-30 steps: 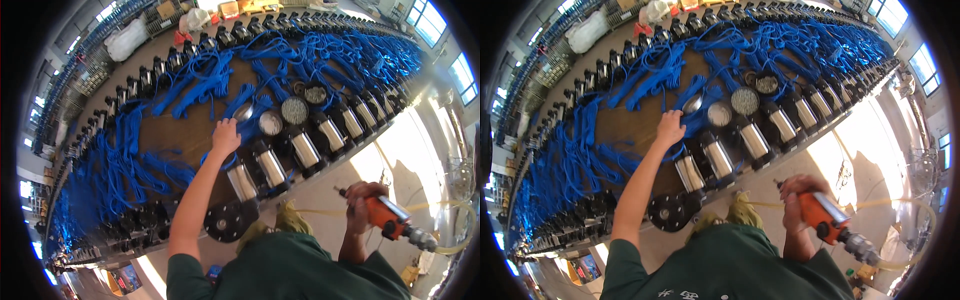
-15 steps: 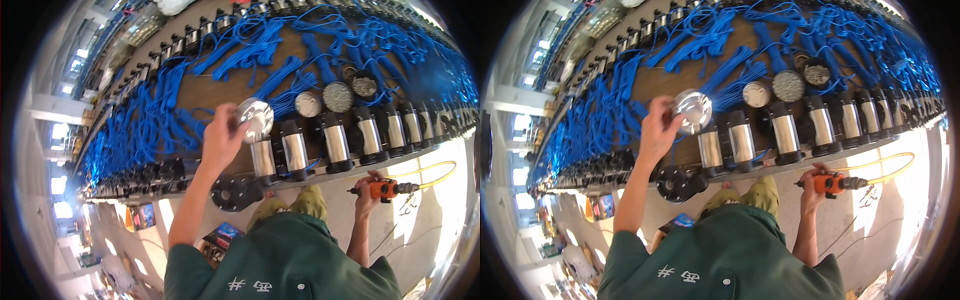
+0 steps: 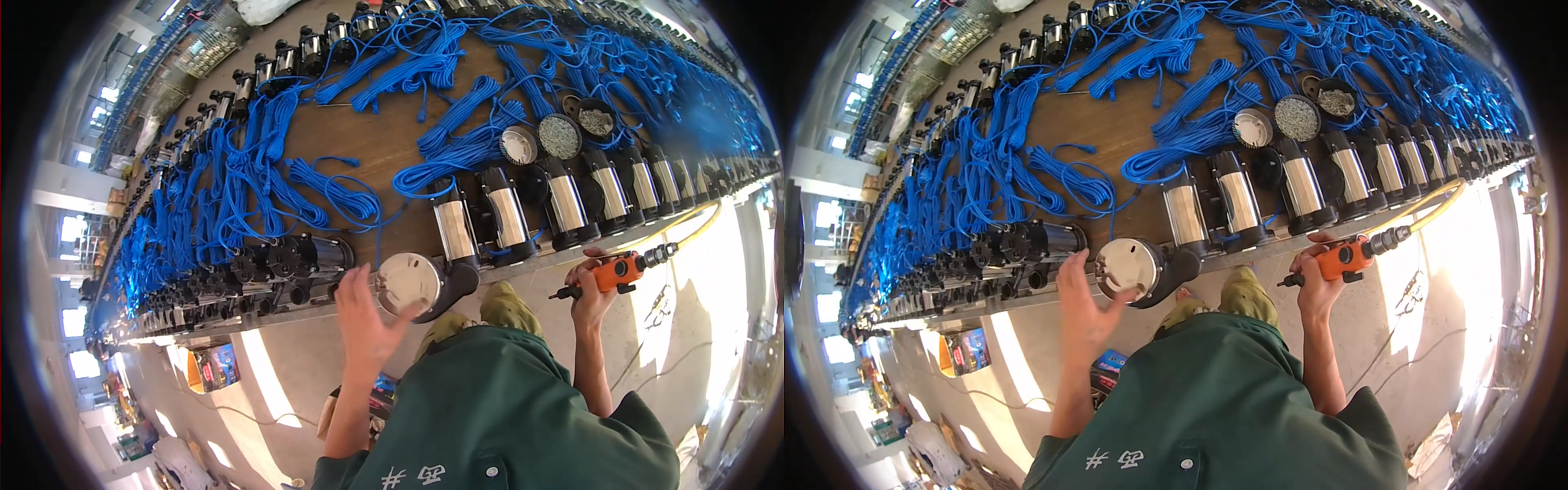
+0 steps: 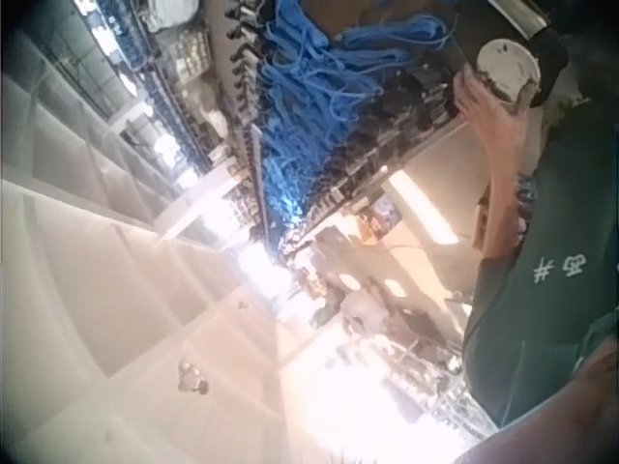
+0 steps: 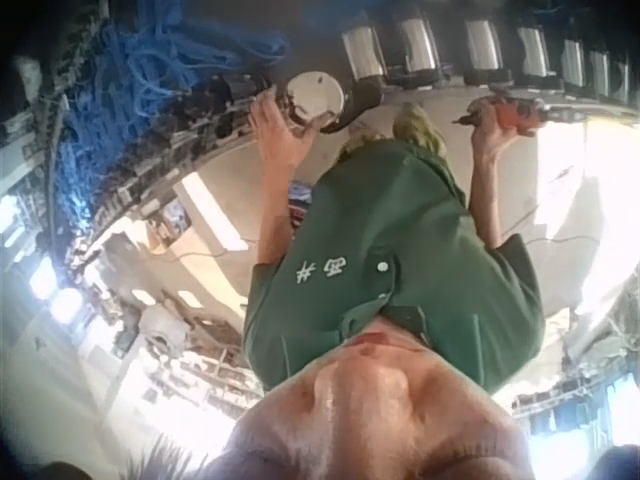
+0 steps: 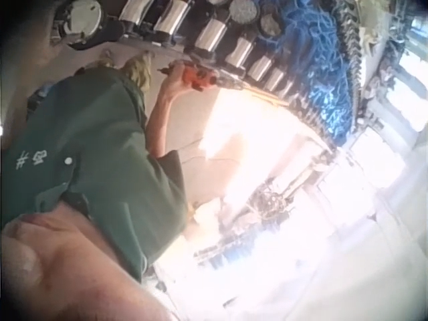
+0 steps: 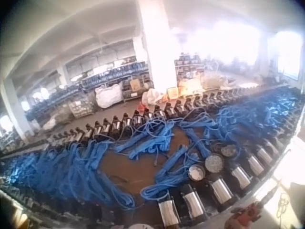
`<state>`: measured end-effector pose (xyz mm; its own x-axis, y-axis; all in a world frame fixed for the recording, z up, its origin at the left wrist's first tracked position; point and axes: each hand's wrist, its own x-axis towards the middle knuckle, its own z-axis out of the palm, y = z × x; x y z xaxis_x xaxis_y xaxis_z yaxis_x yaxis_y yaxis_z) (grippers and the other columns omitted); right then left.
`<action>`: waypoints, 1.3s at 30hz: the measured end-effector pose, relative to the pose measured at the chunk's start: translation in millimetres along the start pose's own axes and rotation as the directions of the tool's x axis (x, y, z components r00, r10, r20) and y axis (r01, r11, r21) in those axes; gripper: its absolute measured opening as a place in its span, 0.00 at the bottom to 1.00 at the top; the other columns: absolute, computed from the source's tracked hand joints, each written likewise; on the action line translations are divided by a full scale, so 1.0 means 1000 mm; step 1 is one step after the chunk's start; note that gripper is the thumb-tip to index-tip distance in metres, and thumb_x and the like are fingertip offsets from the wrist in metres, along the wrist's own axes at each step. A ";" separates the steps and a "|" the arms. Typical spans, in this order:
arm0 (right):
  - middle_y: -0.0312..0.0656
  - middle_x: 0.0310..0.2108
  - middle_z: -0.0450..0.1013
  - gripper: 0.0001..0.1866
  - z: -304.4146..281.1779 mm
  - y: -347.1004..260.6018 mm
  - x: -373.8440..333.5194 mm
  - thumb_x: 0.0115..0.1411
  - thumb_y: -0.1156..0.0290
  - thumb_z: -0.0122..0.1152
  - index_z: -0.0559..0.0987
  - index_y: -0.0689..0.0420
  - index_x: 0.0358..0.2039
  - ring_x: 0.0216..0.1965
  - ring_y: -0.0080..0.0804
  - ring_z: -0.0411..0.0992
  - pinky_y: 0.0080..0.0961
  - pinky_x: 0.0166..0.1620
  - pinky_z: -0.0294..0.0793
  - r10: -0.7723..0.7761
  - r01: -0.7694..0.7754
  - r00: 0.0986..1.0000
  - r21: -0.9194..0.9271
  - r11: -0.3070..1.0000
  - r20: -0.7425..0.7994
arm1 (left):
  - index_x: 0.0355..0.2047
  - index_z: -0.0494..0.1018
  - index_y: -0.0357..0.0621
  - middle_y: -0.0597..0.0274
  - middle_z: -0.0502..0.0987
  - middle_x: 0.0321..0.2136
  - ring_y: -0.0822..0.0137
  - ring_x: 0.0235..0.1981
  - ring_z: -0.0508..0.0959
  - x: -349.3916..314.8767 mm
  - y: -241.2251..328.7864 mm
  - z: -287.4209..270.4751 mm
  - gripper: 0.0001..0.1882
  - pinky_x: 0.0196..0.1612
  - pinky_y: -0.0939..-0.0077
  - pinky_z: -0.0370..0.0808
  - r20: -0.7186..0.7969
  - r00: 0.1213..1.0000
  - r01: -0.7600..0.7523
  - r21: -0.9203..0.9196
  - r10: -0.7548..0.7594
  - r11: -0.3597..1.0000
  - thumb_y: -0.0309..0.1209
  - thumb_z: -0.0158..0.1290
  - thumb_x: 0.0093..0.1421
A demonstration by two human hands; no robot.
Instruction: The person assembles pump motors by placing internal components into the metal housings and using a pneumatic screwdriver to fasten screws from a bowl on the workbench.
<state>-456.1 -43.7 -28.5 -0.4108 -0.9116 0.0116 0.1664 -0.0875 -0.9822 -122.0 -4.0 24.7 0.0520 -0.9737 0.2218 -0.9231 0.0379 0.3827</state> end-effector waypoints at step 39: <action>0.38 0.24 0.66 0.18 -0.120 -0.004 0.036 0.52 0.80 0.52 0.67 0.65 0.45 0.23 0.27 0.66 0.26 0.29 0.70 0.078 -0.030 0.931 0.139 0.990 -0.356 | 0.39 0.76 0.37 0.48 0.78 0.38 0.55 0.41 0.78 0.304 0.216 0.224 0.15 0.43 0.70 0.75 0.397 0.753 -0.265 -0.547 0.525 0.794 0.29 0.60 0.51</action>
<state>-579.2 -28.1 -46.8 -0.6885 -0.7131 -0.1324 0.3015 -0.1153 -0.9465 -391.4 -342.2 -25.9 -0.5963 -0.8027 0.0119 -0.5386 0.4110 0.7355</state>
